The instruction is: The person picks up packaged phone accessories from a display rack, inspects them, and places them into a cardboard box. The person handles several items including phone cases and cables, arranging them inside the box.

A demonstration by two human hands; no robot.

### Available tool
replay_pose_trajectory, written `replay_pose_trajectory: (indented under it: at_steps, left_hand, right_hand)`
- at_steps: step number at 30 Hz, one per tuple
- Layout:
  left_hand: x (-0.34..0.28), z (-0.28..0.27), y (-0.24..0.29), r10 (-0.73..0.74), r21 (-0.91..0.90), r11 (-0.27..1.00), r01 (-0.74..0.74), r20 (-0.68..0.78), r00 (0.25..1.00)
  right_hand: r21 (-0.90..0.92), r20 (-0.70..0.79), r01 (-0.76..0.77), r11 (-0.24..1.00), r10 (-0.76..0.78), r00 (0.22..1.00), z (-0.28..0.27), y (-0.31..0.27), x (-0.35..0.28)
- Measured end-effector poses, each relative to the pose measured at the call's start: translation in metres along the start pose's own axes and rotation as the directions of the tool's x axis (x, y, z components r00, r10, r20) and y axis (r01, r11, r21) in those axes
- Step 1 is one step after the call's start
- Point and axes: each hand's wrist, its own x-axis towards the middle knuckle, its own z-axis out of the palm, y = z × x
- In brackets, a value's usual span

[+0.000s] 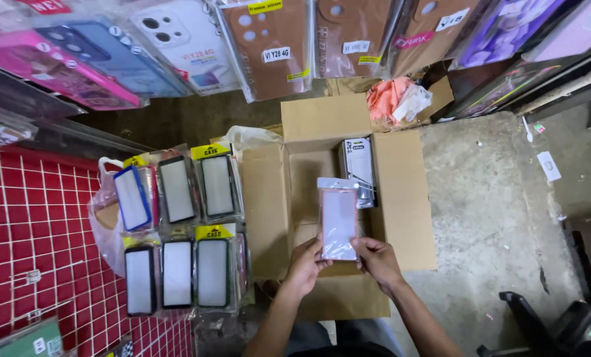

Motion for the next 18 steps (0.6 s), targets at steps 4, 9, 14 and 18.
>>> replay_pose_trajectory:
  at_steps: [4,9,14,18]
  left_hand:
    - [0.045,-0.021,-0.026,-0.005,-0.038,0.999,0.0,-0.127,0.992]
    - [0.083,-0.05,-0.056,-0.062,-0.007,0.998,0.062,-0.274,0.96]
    - [0.108,-0.078,-0.077,-0.046,-0.176,0.984,-0.004,-0.28,0.959]
    - [0.13,-0.089,-0.081,-0.063,-0.322,0.946,-0.04,-0.305,0.95]
  right_hand:
    - [-0.084,-0.068,-0.081,0.993,0.075,0.995,0.003,0.007,0.027]
    - [-0.181,-0.031,-0.029,0.983,0.024,0.999,0.021,0.021,0.061]
    - [-0.175,0.015,-0.04,0.984,0.043,0.999,0.031,0.047,0.108]
    - [-0.125,0.005,-0.085,0.989,0.086,0.996,0.039,0.048,0.14]
